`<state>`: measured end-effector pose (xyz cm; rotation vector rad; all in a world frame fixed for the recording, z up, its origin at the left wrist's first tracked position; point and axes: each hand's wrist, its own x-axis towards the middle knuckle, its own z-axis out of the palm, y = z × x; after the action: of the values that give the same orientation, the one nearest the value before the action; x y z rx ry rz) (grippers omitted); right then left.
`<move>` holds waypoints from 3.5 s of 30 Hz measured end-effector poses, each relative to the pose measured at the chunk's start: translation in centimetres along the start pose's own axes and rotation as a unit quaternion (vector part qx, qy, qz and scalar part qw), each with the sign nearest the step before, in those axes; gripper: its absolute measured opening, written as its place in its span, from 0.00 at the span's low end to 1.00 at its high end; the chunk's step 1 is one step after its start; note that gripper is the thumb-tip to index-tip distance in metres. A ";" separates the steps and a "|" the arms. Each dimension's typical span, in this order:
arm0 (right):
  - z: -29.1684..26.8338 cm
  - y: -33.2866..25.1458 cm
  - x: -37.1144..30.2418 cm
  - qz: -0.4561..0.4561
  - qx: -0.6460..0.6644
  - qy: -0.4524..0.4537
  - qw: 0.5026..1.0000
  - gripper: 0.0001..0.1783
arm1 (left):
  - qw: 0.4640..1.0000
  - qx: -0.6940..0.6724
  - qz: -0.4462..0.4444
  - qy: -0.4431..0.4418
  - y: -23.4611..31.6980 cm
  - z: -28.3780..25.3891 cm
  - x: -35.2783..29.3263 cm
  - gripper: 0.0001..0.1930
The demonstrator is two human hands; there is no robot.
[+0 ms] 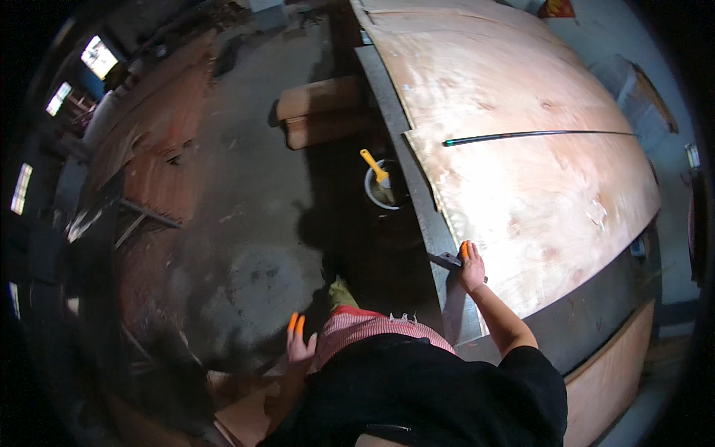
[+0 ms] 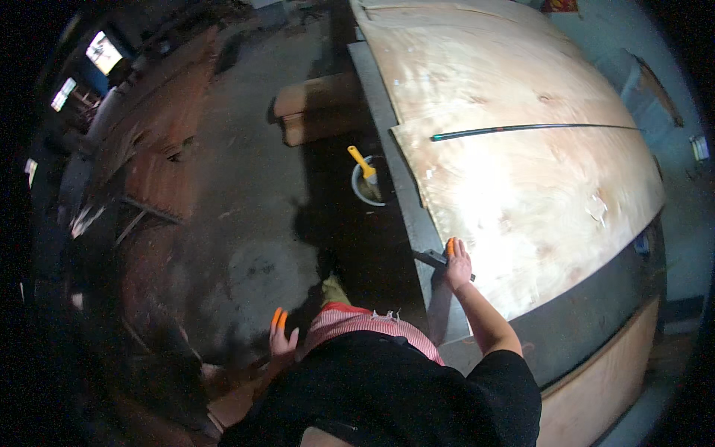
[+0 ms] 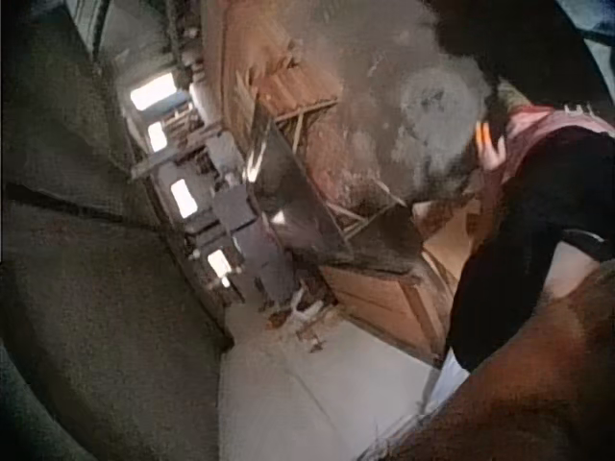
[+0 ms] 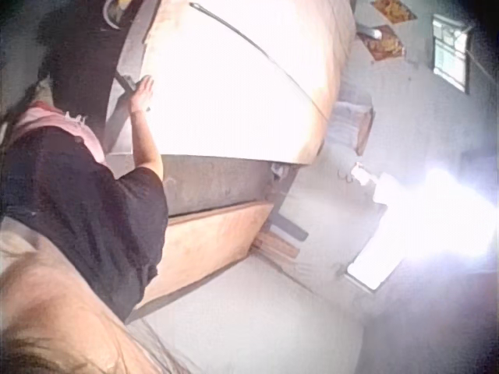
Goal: The person uses a utility knife to cut thin wood veneer sheets on a large curved workbench. They repeatedly place a veneer sheet on the surface, cut it into smaller pieces, and then stack the cut pieces aside. The person also lifts and repositions larger veneer sheets on the workbench during the process.
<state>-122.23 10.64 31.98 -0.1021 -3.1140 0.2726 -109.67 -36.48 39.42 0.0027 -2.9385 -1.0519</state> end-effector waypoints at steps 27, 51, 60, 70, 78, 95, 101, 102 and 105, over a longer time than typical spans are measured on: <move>-3.2 -4.1 7.3 0.526 0.324 0.214 0.757 0.14 | 0.872 -0.067 0.365 -0.320 29.5 32.5 55.1 0.19; -9.3 1.3 10.4 0.426 0.638 0.380 0.518 0.20 | 0.699 -0.150 -0.032 -0.699 10.9 20.5 30.0 0.18; 0.9 5.7 -15.2 0.404 0.727 0.535 0.147 0.15 | 0.700 -0.152 -0.135 -0.685 18.8 22.6 24.1 0.13; 2.0 -2.1 -14.9 0.458 0.715 0.501 0.168 0.14 | 0.673 -0.120 -0.092 -0.724 23.6 24.2 27.4 0.08; -4.3 -6.1 -4.3 0.501 0.574 0.272 0.588 0.18 | 0.502 -0.099 -0.049 -0.858 27.2 21.4 31.3 0.16; -10.8 -5.0 -3.1 0.496 0.550 0.392 0.545 0.10 | 0.604 -0.027 0.112 -0.789 22.2 17.4 34.3 0.21; -9.8 -2.3 -16.1 0.363 0.739 0.439 0.360 0.12 | 0.687 0.012 0.057 -0.724 21.2 17.2 27.9 0.19; -9.4 -1.7 -19.4 0.343 0.757 0.454 0.321 0.11 | 0.683 0.020 0.062 -0.727 21.8 18.0 25.7 0.19; -10.2 -1.8 -27.2 0.336 0.777 0.479 0.232 0.06 | 0.640 0.018 0.086 -0.763 24.5 18.9 18.3 0.20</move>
<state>-94.98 8.80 42.09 -0.9261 -0.3650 1.9094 -128.21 -5.70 40.75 -2.1473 -3.9202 -1.2619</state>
